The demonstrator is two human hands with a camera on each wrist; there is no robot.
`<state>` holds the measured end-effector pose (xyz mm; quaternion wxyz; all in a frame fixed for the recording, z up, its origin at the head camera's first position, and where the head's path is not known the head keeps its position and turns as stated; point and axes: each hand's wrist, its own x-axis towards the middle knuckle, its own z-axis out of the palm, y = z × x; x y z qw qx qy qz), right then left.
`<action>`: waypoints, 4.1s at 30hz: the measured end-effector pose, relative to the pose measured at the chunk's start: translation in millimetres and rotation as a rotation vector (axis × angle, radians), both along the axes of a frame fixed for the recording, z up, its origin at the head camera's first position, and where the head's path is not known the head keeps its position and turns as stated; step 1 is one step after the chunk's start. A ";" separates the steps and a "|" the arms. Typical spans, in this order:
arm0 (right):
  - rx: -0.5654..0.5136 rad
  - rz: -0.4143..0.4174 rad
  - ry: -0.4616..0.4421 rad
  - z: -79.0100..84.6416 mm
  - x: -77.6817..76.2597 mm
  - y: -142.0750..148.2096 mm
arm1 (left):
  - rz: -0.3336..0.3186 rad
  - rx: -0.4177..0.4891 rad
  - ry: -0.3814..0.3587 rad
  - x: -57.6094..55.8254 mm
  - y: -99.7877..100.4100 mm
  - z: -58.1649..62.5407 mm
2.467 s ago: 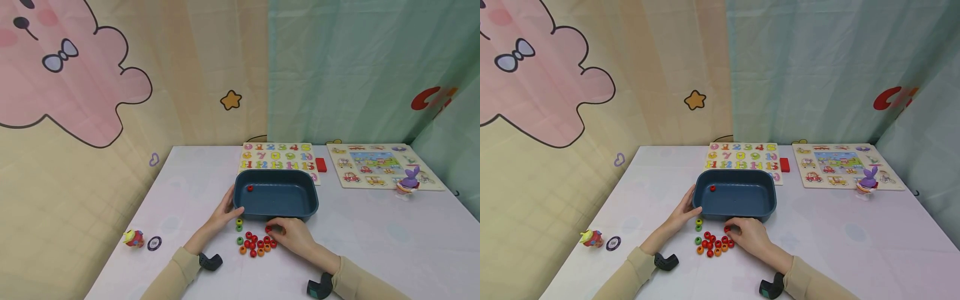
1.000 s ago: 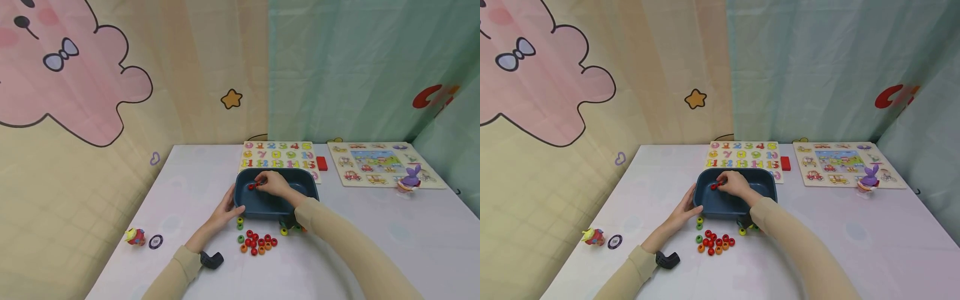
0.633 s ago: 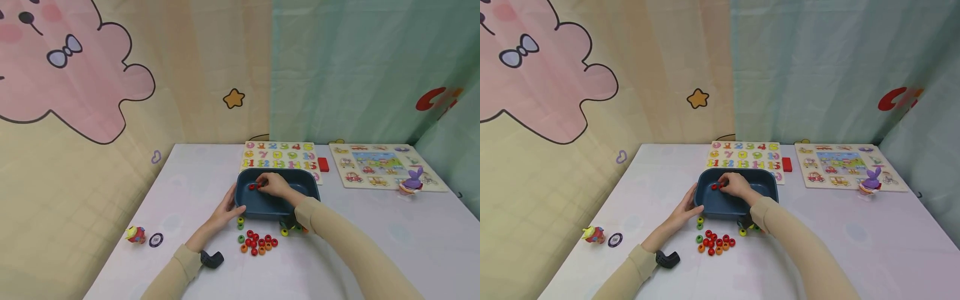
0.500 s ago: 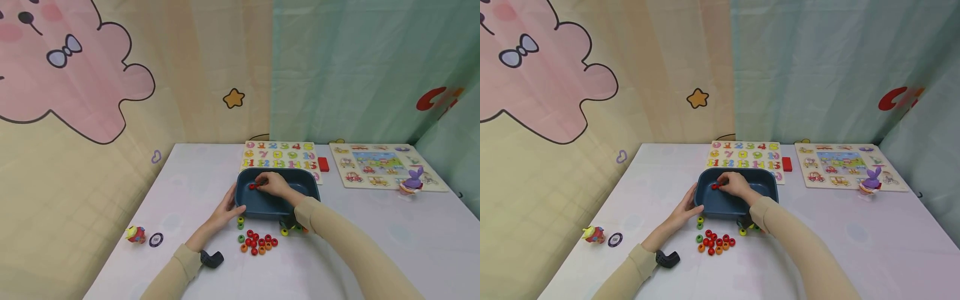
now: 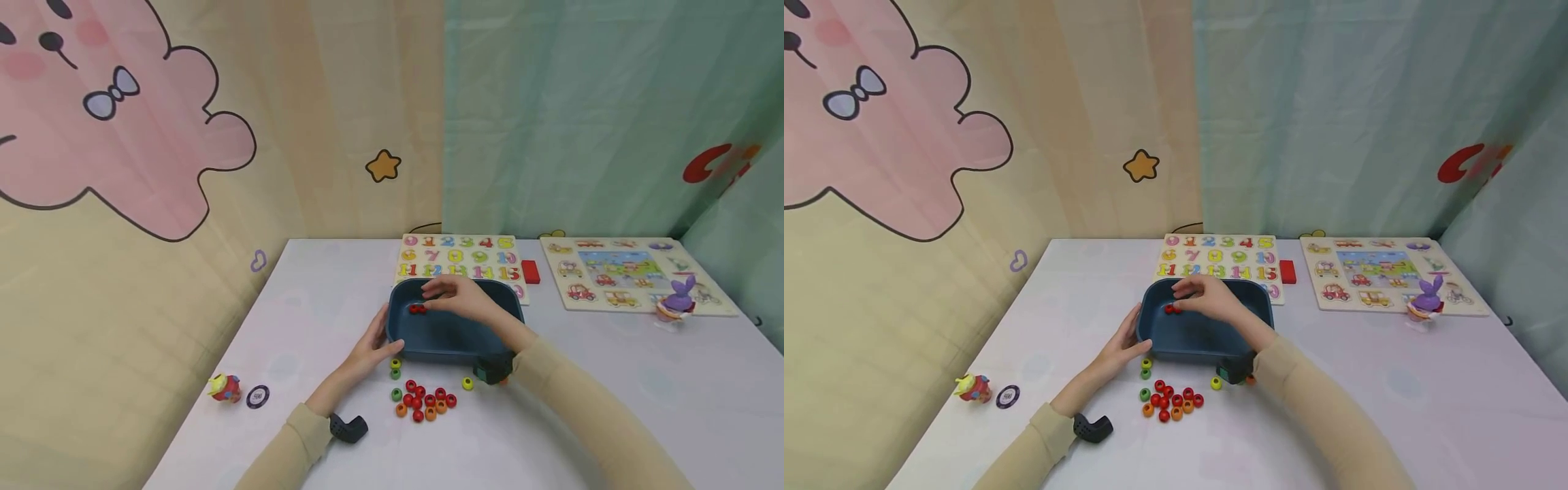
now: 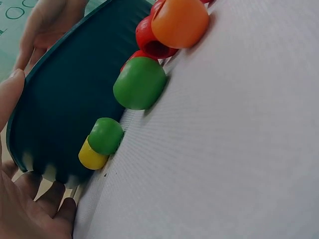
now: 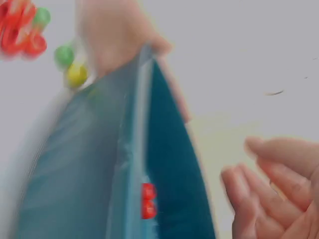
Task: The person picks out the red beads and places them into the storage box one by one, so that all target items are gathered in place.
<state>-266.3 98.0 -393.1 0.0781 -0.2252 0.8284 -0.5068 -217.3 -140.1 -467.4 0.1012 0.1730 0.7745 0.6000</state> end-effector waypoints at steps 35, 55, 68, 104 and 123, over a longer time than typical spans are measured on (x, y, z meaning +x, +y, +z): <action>0.106 0.083 0.114 -80.1 114.7 32.2 | -0.029 -0.027 0.003 15.2 2.5 26.6; 0.101 0.125 0.407 -28.6 108.6 32.4 | -0.030 -0.019 0.006 13.8 2.0 26.4; 0.080 0.109 0.276 16.1 18.2 17.5 | -0.024 -0.025 -0.014 13.9 3.5 26.0; 0.413 0.116 0.046 -34.1 -55.3 -0.1 | -0.036 -0.014 -0.004 13.7 1.2 24.4; 0.239 0.220 0.163 20.3 -3.7 12.0 | -0.021 -0.016 -0.034 19.1 3.3 22.5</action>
